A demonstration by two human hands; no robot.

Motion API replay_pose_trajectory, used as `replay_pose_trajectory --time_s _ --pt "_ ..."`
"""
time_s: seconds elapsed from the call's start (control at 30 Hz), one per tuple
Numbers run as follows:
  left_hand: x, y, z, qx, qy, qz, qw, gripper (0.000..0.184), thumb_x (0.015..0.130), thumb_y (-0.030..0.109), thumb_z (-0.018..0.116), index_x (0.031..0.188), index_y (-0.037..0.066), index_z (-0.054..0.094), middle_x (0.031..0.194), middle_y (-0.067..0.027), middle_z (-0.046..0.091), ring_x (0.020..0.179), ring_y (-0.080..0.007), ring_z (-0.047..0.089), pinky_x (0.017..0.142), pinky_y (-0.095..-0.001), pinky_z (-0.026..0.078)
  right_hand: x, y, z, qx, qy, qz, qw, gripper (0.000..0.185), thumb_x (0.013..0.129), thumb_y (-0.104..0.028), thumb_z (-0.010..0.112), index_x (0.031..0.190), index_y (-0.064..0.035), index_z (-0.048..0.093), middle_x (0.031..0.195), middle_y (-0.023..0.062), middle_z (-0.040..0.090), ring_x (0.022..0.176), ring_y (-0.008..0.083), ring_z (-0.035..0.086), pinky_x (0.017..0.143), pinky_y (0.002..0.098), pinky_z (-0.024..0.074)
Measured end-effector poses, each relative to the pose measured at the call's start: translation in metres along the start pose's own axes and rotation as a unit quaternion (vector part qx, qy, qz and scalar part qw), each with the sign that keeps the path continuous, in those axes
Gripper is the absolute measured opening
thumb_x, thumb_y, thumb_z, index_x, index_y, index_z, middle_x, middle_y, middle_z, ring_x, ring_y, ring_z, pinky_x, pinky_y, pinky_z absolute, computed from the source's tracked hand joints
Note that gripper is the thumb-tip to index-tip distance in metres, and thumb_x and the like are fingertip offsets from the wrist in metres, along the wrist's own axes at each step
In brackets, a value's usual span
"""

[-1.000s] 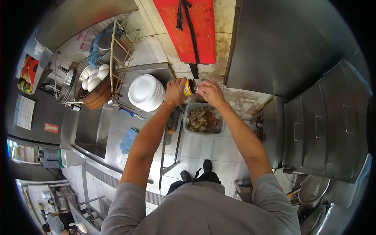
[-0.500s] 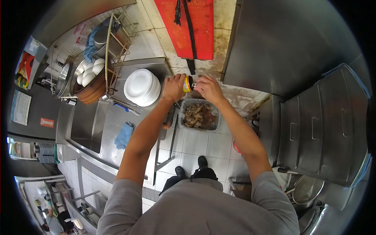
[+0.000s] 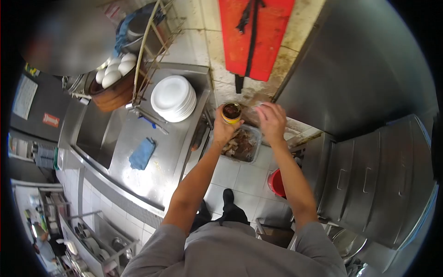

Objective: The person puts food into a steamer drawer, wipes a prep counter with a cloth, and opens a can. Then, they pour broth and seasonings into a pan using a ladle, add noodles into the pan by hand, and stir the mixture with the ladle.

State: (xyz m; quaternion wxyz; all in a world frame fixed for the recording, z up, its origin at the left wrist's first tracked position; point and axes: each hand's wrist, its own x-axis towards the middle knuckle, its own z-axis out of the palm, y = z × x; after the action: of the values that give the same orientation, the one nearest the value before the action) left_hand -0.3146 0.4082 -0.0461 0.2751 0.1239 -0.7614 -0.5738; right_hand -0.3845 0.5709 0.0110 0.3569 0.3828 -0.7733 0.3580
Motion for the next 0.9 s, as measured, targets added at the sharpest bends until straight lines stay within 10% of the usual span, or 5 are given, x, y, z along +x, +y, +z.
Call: replay_pose_trajectory --time_s 0.27,0.33,0.37,0.43,0.9 --pt "-0.070 0.017 -0.060 -0.005 -0.041 -0.056 0.998 0.092 0.060 0.044 0.087 0.130 0.003 0.044 0.114 -0.0143 0.057 0.107 -0.0283 0.057 0.095 -0.0382 0.046 -0.135 0.054 0.053 -0.004 -0.149 0.255 0.955 0.019 0.081 -0.017 0.073 0.089 -0.0007 0.069 0.086 0.0157 0.068 0.080 0.0324 0.064 0.076 0.0393 0.0485" --pt "-0.096 0.012 -0.080 -0.035 -0.019 -0.002 0.999 0.091 0.061 0.043 0.087 0.131 0.003 0.043 0.115 -0.0135 0.055 0.108 -0.0277 0.055 0.094 -0.0381 0.045 -0.177 0.097 0.078 0.040 -0.199 0.134 0.970 0.024 0.084 -0.020 0.072 0.090 0.0026 0.069 0.088 0.0185 0.068 0.081 0.0289 0.064 0.077 0.0396 0.0495" --pt "-0.109 0.023 -0.098 -0.051 -0.023 -0.010 0.998 0.086 0.066 0.028 0.088 0.133 0.005 0.040 0.113 -0.0098 0.052 0.108 -0.0214 0.052 0.096 -0.0348 0.043 -0.168 0.080 0.080 0.117 -0.208 0.322 0.916 0.017 0.086 -0.015 0.068 0.095 -0.0009 0.070 0.089 0.0173 0.070 0.080 0.0304 0.065 0.077 0.0396 0.0504" --pt "-0.137 0.045 -0.139 -0.096 0.008 -0.028 0.995 0.083 0.068 0.021 0.086 0.134 0.007 0.038 0.122 -0.0101 0.053 0.116 -0.0191 0.052 0.100 -0.0343 0.042 -0.150 0.041 0.072 0.036 -0.255 0.270 0.928 0.016 0.087 -0.012 0.067 0.097 -0.0002 0.068 0.090 0.0151 0.069 0.079 0.0267 0.065 0.076 0.0380 0.0502" --pt "-0.379 0.129 -0.460 0.080 0.365 -0.095 0.923 0.087 0.067 0.031 0.086 0.134 0.004 0.039 0.127 -0.0158 0.052 0.119 -0.0352 0.049 0.101 -0.0416 0.041 -0.158 -0.544 0.086 0.560 -0.492 -0.036 0.665 0.070 0.072 -0.010 0.081 0.131 -0.0015 0.046 0.126 0.0129 0.055 0.112 0.0253 0.055 0.097 0.0369 0.0429"
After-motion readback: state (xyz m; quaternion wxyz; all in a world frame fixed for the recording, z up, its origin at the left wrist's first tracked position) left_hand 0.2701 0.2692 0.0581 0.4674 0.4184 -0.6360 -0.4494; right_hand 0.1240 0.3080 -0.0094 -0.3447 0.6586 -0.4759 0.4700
